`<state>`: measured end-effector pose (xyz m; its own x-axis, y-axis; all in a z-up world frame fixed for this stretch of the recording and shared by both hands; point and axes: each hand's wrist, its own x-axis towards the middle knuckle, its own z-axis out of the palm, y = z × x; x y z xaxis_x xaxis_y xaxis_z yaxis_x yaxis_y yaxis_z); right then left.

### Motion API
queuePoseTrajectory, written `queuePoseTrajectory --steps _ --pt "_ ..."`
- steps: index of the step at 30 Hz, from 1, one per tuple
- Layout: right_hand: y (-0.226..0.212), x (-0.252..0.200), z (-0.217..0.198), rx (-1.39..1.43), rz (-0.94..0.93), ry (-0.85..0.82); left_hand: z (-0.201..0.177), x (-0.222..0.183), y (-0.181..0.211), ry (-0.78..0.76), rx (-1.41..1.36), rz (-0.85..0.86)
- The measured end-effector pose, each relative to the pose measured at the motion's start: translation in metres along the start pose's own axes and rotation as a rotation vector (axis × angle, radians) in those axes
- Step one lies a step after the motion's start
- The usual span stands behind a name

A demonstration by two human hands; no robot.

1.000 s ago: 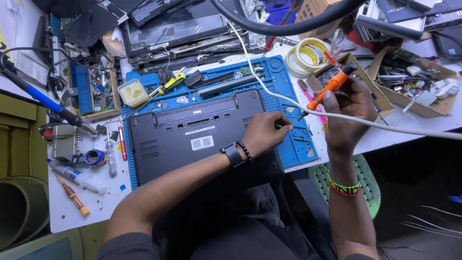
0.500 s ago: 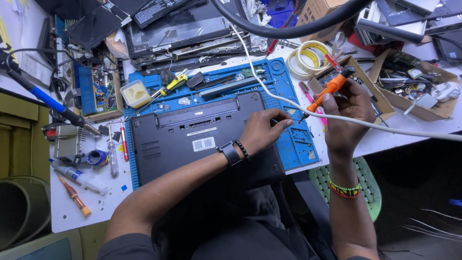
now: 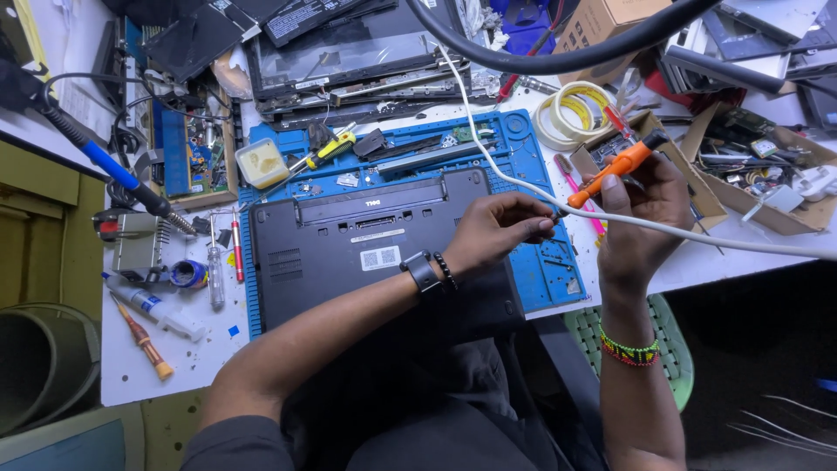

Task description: Finalizing the assembly of a laptop by attaching and screwing in the back cover.

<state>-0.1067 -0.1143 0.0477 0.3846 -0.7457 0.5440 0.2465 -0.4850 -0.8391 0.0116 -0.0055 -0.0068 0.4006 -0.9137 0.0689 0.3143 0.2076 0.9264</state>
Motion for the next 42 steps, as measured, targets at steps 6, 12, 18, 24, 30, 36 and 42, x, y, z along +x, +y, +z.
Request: queuePoseTrajectory --steps 6,12,18,24,30,36,42 --pt "-0.004 0.000 -0.001 0.034 -0.015 0.034 0.008 -0.003 0.005 0.037 0.147 0.041" --pt "-0.001 0.002 -0.010 0.047 -0.052 0.024 0.008 0.000 -0.005 0.136 0.611 0.109" --pt "-0.008 0.002 -0.008 0.006 -0.048 0.020 0.003 0.002 -0.011 0.120 0.660 0.125" --pt "-0.007 0.003 -0.009 0.027 -0.059 0.011 -0.005 0.000 -0.010 0.154 0.666 0.139" --pt "0.002 0.000 -0.008 0.073 0.001 0.031 -0.002 -0.001 -0.005 0.143 0.771 0.086" --pt "-0.007 0.001 -0.008 0.047 -0.018 0.018 -0.004 0.007 -0.016 0.110 0.779 0.157" --pt "-0.005 0.002 -0.009 0.015 -0.066 -0.001 -0.006 0.006 -0.007 0.142 0.758 0.186"
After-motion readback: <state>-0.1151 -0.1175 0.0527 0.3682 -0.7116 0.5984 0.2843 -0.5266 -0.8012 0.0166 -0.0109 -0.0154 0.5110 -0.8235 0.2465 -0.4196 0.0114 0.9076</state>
